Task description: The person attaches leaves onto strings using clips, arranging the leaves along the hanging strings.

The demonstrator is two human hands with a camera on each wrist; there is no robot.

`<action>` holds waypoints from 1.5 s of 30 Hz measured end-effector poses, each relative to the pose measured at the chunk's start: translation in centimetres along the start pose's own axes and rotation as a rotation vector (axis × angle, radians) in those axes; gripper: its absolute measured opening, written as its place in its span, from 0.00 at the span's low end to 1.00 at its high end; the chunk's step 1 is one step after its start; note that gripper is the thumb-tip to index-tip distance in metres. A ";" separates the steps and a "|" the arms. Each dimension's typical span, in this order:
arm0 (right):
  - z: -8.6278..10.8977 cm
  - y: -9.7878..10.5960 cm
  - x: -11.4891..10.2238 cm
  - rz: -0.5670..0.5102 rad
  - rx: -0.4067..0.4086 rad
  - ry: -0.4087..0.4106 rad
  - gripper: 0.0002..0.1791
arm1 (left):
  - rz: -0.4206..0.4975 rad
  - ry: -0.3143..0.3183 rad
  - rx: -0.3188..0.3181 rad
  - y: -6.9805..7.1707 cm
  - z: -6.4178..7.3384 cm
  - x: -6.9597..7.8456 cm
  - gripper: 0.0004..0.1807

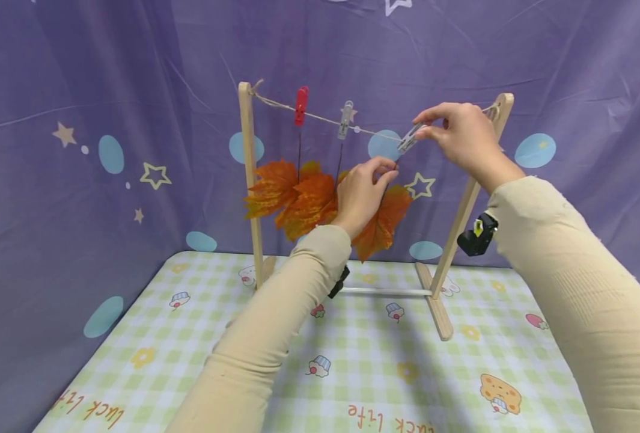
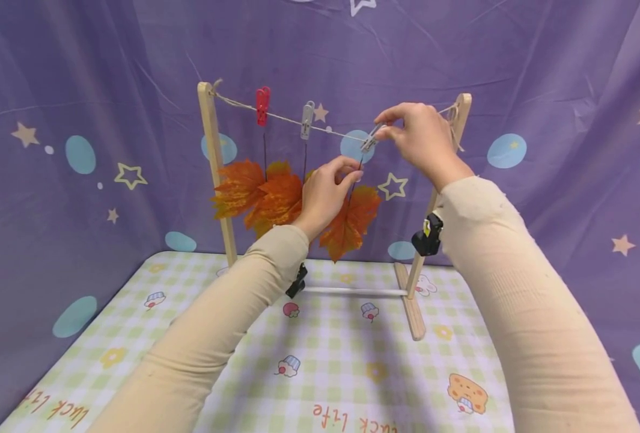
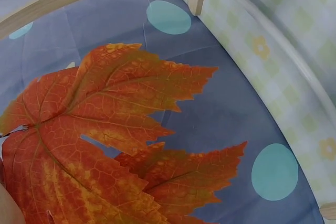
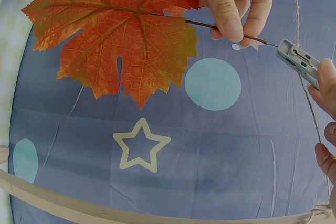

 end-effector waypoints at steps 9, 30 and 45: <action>-0.2 -0.4 -0.4 -0.042 -0.024 0.049 0.21 | -0.081 0.011 0.055 0.7 -0.1 -0.2 0.12; -0.2 -0.3 -0.9 -0.134 0.131 0.023 0.23 | -0.033 -0.061 0.095 3.2 2.4 0.5 0.18; 1.8 -0.3 -0.1 -0.383 0.305 -0.003 0.20 | -0.017 -0.175 -0.023 4.8 5.8 0.9 0.18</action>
Point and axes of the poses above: each hand's wrist, its own z-axis away from the middle knuckle, its own y-axis out of the back of the hand, x = y × z, the point moved 9 cm from there along -z, towards the middle knuckle, and after that the axes turned 8 degrees about -z, right-handed, at the moved point
